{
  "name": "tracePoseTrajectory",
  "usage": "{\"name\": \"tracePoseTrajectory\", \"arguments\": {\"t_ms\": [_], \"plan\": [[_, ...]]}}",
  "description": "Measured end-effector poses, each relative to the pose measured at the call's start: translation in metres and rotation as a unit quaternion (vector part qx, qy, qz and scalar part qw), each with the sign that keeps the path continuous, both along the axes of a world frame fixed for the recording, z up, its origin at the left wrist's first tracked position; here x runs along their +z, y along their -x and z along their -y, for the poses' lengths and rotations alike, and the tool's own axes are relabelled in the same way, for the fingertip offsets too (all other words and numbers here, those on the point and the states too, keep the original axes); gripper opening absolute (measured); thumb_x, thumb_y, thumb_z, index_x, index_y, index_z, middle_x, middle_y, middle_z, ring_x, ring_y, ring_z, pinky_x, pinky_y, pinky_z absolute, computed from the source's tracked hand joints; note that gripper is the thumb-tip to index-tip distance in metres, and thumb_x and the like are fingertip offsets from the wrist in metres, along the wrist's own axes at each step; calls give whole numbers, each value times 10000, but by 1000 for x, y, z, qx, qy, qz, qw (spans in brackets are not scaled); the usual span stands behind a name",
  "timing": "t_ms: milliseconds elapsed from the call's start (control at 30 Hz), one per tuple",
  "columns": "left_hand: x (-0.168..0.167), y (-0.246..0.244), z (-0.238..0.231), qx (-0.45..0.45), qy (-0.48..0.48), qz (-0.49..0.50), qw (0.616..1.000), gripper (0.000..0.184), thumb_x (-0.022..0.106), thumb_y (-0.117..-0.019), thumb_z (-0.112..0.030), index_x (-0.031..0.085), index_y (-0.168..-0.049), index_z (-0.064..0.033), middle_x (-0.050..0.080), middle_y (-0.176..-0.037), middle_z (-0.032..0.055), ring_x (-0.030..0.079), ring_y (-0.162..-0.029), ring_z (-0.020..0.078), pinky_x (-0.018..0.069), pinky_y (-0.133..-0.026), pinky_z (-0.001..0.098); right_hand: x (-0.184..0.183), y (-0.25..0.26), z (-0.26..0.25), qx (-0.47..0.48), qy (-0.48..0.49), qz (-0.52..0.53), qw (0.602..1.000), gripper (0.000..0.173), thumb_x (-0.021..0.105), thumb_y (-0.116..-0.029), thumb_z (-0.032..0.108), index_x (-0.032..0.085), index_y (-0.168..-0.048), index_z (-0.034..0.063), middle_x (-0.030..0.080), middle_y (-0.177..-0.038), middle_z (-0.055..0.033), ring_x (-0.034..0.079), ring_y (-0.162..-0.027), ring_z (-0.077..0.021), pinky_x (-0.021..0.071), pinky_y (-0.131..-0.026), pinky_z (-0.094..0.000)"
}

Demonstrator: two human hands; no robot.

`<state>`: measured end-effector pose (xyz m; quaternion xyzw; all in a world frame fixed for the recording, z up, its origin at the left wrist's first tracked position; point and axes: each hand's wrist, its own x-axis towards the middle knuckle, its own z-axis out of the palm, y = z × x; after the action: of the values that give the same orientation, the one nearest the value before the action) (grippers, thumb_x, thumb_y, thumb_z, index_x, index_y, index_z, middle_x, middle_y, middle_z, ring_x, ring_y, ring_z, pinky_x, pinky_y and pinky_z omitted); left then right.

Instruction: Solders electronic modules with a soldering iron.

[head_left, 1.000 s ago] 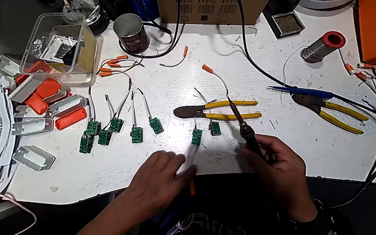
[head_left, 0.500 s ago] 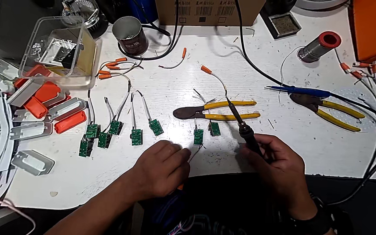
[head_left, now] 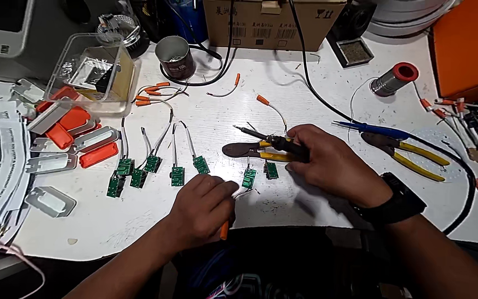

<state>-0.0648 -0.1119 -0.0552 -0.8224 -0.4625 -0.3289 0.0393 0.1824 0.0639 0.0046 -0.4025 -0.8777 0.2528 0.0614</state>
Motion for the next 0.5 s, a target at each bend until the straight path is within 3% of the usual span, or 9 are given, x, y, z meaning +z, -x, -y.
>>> {"name": "tracePoseTrajectory", "arguments": {"t_ms": [200,333,500], "plan": [[-9,-9,2,39,-8,31,999,146,611,-964,-205,651,-883,-90,756,-1053,106,692,-900,244,538,-786,370,3,12,-16,83,-27,97,991,183,788,-816,166,658,-944,152,628,-964,-11,627,-735,-174,534,-582,-423],[-10,-12,6,50,-12,36,998,135,630,-953,-210,661,-892,-94,755,-996,92,694,-882,234,542,-784,362,-6,5,-16,65,-9,26,998,181,789,-740,244,650,-839,183,627,-900,27,599,-713,-127,511,-570,-386],[-9,-7,17,71,-8,50,996,113,644,-952,-193,663,-914,-89,748,-965,84,691,-864,220,547,-778,350,8,-19,26,-9,63,-50,997,261,796,-727,379,678,-877,201,638,-900,67,549,-662,-52,477,-548,-299]]}}
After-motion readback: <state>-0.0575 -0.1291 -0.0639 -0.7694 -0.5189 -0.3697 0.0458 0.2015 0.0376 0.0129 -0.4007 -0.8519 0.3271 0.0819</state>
